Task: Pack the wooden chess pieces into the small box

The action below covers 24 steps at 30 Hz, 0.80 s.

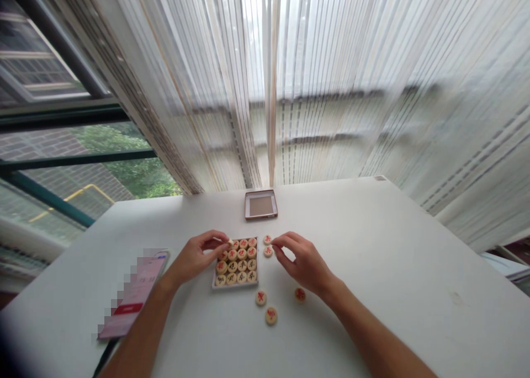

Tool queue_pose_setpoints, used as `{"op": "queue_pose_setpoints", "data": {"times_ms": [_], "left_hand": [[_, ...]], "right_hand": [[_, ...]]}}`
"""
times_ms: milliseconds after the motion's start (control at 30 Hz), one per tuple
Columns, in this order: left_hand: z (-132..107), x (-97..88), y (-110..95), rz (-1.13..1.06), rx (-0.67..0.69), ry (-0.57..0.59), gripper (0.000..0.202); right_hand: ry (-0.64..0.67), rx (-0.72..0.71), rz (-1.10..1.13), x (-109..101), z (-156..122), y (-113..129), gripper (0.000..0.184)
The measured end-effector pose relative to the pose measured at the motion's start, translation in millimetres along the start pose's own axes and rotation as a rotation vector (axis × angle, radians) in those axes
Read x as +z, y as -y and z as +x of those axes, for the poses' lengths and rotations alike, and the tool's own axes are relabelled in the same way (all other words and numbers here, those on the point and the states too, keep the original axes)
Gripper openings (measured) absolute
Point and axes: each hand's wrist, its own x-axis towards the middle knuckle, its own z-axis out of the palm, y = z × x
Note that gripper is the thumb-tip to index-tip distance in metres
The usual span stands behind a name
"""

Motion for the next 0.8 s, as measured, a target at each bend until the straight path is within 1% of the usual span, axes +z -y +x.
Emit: {"op": "queue_pose_setpoints", "data": {"times_ms": [100, 200, 300, 367, 433, 500, 633, 800], "left_hand": [[-2.4, -2.5, -1.7, 0.155, 0.057, 0.037, 0.023], [-5.9, -3.7, -3.7, 0.277, 0.087, 0.124, 0.021], [-7.7, -0.9, -6.2, 0.311, 0.107, 0.206, 0.017], [-7.8, 2.3, -7.9, 0.314, 0.144, 0.238, 0.014], [-7.6, 4.8, -9.0, 0.315, 0.171, 0.25, 0.012], [-7.4, 5.7, -8.9, 0.317, 0.168, 0.241, 0.011], [-6.7, 3.8, -6.1, 0.323, 0.144, 0.228, 0.011], [-6.6, 1.5, -5.3, 0.335, 0.148, 0.2, 0.009]], "right_hand": [[0.015, -0.005, 0.008, 3.0, -1.4, -0.2, 0.016], [0.01, -0.012, 0.006, 4.2, -2.1, 0.8, 0.016], [0.003, -0.017, 0.002, 4.1, -1.9, 2.0, 0.015], [0.003, -0.014, -0.002, 4.1, -1.5, 2.2, 0.015], [0.006, -0.01, -0.005, 4.2, -1.2, 2.0, 0.015], [0.009, -0.008, -0.004, 4.4, -1.1, 1.9, 0.015], [0.012, -0.014, -0.004, 3.9, -0.6, 2.6, 0.015], [0.004, -0.017, -0.009, 1.9, 0.3, 4.0, 0.015]]}}
